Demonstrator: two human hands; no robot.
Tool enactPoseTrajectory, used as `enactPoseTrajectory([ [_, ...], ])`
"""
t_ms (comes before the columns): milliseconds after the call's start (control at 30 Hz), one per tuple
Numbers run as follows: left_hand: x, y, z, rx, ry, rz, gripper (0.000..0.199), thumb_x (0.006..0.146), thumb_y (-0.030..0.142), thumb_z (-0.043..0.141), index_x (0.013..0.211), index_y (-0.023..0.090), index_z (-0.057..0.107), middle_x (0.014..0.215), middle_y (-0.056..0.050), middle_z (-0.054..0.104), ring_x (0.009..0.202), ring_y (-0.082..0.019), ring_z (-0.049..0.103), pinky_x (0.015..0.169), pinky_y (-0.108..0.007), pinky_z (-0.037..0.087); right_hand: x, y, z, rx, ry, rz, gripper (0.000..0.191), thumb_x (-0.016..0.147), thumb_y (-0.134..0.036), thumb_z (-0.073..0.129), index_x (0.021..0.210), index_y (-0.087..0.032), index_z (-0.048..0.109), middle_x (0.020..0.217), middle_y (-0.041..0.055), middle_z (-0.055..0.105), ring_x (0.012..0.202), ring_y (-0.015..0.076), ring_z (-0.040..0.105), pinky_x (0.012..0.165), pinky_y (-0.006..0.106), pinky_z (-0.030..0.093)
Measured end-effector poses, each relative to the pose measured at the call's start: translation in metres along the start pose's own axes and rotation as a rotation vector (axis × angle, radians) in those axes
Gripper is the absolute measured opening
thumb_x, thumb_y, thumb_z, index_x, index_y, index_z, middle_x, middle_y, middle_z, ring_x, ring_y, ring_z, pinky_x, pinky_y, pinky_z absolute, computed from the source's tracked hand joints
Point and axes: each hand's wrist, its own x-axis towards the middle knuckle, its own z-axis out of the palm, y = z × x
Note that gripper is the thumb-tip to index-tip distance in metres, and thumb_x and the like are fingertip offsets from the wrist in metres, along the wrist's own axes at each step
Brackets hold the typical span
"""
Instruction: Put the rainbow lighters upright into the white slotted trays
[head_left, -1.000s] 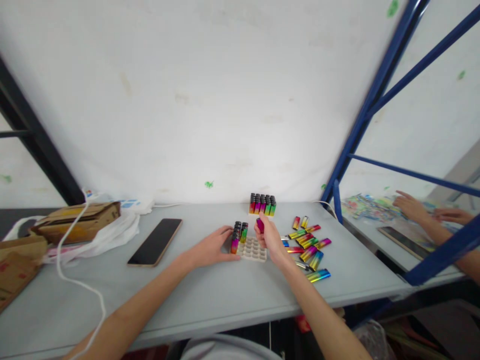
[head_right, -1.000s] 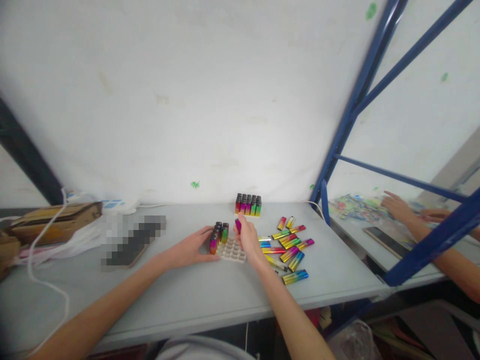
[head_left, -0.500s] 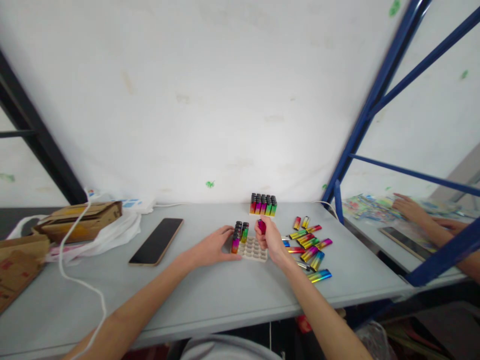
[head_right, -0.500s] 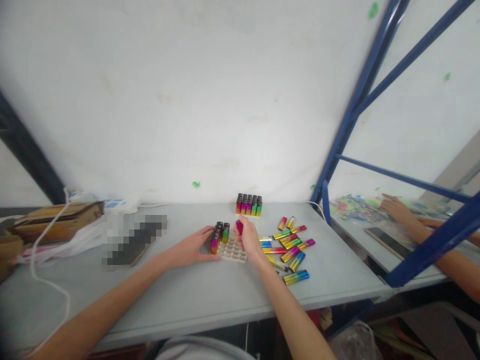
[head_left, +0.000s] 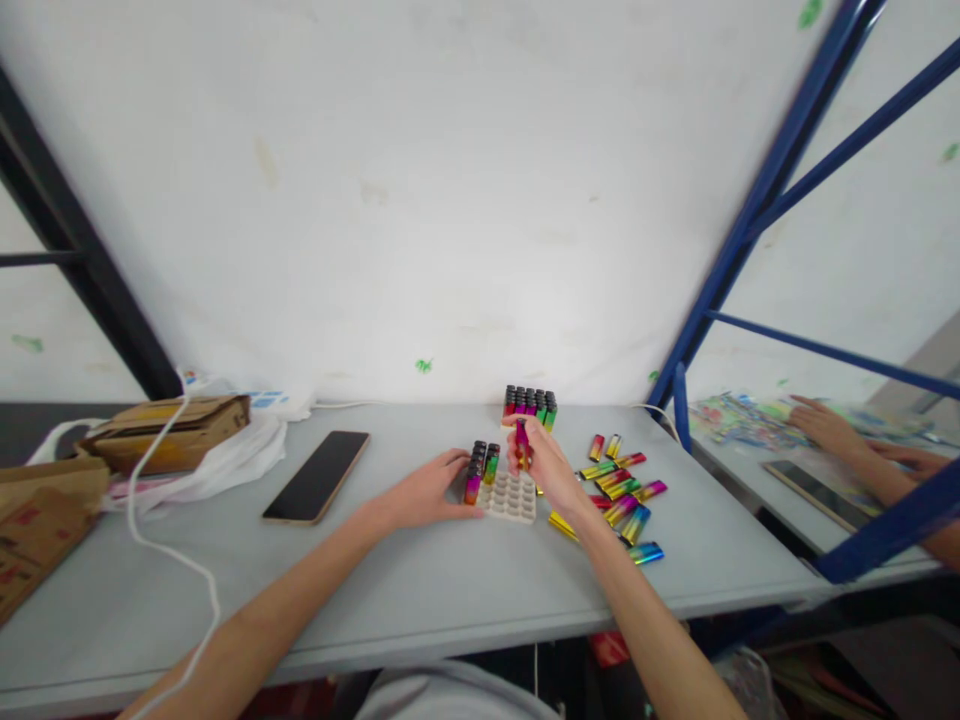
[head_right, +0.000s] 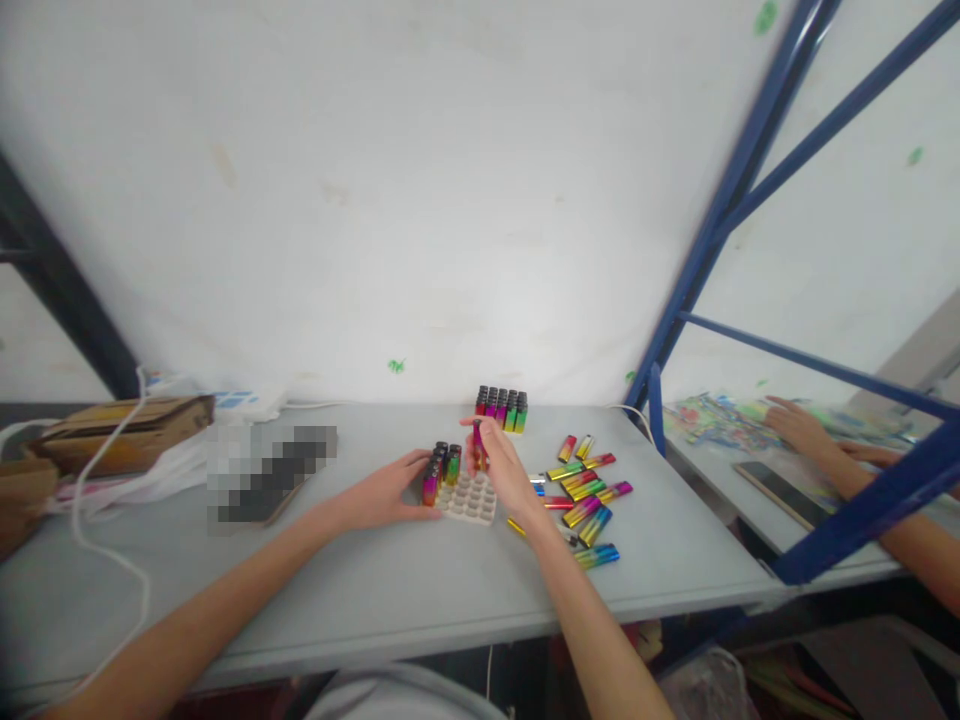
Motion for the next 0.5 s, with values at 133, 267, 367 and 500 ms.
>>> enactPoseTrajectory([
  [133,0.000,0.000,0.000,-0.027,0.017,0.029,0.078,0.084,0.064,0.082,0.146,0.022,0.060,0.151,-0.015,0.059,0.139,-0.036,0.058,0.123,-0.049,0.043,-0.006,-0.013,-0.009,-0.322,-0.095,-0.089,0.039,0.099,-0.062,0.063,0.113,-0.026,0.064,0.101,0.0041,0.064,0.092,0.0205,0.063,0.078,0.033,0.055],
  [267,0.000,0.001,0.001,-0.028,0.017,0.019,0.078,0.084,0.062,0.083,0.146,0.022,0.059,0.151,-0.015,0.058,0.140,-0.036,0.057,0.124,-0.049,0.042,-0.007,-0.022,-0.010,-0.664,-0.072,-0.279,0.025,0.096,-0.049,0.073,0.099,-0.024,0.070,0.104,0.0061,0.066,0.102,0.0233,0.063,0.093,0.036,0.052],
  [367,0.000,0.001,0.001,-0.035,0.014,0.009,0.079,0.083,0.061,0.084,0.146,0.021,0.059,0.152,-0.016,0.058,0.140,-0.037,0.056,0.124,-0.050,0.041,-0.005,-0.016,-0.008,-0.747,-0.096,-0.218,0.023,0.096,-0.046,0.074,0.093,-0.024,0.070,0.080,0.0013,0.066,0.078,0.0208,0.062,0.079,0.033,0.049],
  [500,-0.001,0.000,0.001,-0.055,0.023,0.022,0.078,0.082,0.061,0.084,0.146,0.023,0.060,0.151,-0.015,0.059,0.139,-0.036,0.057,0.123,-0.050,0.042,-0.002,0.006,-0.008,-0.715,-0.128,-0.083,0.023,0.097,-0.045,0.073,0.092,-0.024,0.065,0.074,0.0001,0.072,0.067,0.0202,0.064,0.066,0.029,0.043],
])
